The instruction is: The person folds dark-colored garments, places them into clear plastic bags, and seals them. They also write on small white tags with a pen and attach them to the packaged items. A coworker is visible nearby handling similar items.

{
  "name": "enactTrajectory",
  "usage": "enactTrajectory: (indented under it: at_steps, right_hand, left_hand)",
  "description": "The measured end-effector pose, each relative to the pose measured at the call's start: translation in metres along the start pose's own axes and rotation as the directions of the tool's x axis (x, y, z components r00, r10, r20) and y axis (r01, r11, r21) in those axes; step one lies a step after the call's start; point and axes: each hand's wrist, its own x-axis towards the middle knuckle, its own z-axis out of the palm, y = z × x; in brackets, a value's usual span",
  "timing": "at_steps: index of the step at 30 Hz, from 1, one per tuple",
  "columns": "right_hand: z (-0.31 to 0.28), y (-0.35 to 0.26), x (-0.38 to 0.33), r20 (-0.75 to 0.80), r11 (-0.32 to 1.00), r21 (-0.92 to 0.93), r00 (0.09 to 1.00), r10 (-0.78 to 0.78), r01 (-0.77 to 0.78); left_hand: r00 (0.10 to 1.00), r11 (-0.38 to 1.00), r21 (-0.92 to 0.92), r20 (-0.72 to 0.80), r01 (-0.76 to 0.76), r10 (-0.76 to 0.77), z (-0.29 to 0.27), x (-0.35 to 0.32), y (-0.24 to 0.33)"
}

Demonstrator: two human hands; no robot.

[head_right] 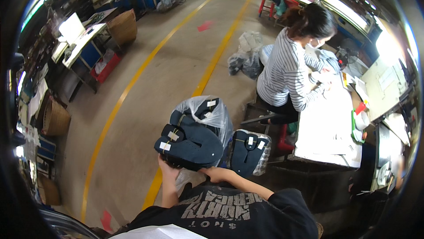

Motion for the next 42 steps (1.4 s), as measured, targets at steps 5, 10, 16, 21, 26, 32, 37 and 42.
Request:
enactTrajectory:
  at_steps: [5, 10, 16, 21, 26, 32, 37, 42]
  right_hand:
    - [-0.020, -0.023, -0.008, 0.078, 0.995, -0.008, 0.992, 0.103, -0.103]
    - [-0.007, 0.010, 0.014, 0.025, 0.998, 0.006, 0.998, 0.056, -0.056]
    - [-0.014, -0.006, 0.021, 0.161, 0.977, -0.065, 0.964, 0.210, -0.202]
    - [-0.024, -0.051, 0.002, 0.072, 0.914, 0.043, 0.914, 0.400, -0.404]
    - [-0.068, -0.130, -0.009, 0.228, 0.932, 0.024, 0.910, 0.346, -0.361]
    - [-0.182, -0.210, 0.049, -0.290, 0.971, 0.238, 0.951, 0.107, -0.036]
    - [-0.225, -0.161, 0.162, -0.402, 0.951, -0.308, 0.907, -0.124, -0.006]
    - [-0.200, -0.128, 0.297, 0.046, 0.691, -0.689, 0.937, 0.346, -0.221]
  left_hand:
    - [0.995, 0.993, -0.059, 0.001, 0.100, -0.100, -0.030, 0.007, 0.010]
    - [0.961, 0.966, 0.036, 0.094, 0.257, -0.259, -0.058, 0.039, 0.036]
    - [0.914, 0.790, 0.460, -0.210, 0.405, -0.346, -0.099, 0.061, 0.071]
    - [0.922, 0.924, -0.002, 0.062, 0.382, -0.382, -0.019, 0.001, 0.072]
    - [0.903, 0.907, 0.053, 0.089, 0.417, -0.420, -0.071, 0.033, 0.077]
    - [0.821, 0.838, 0.073, 0.172, 0.541, -0.545, -0.080, 0.042, 0.082]
    - [0.840, 0.852, 0.186, 0.163, 0.490, -0.518, -0.077, 0.045, 0.082]
    - [0.903, 0.880, 0.256, 0.053, 0.400, -0.426, -0.087, 0.051, 0.068]
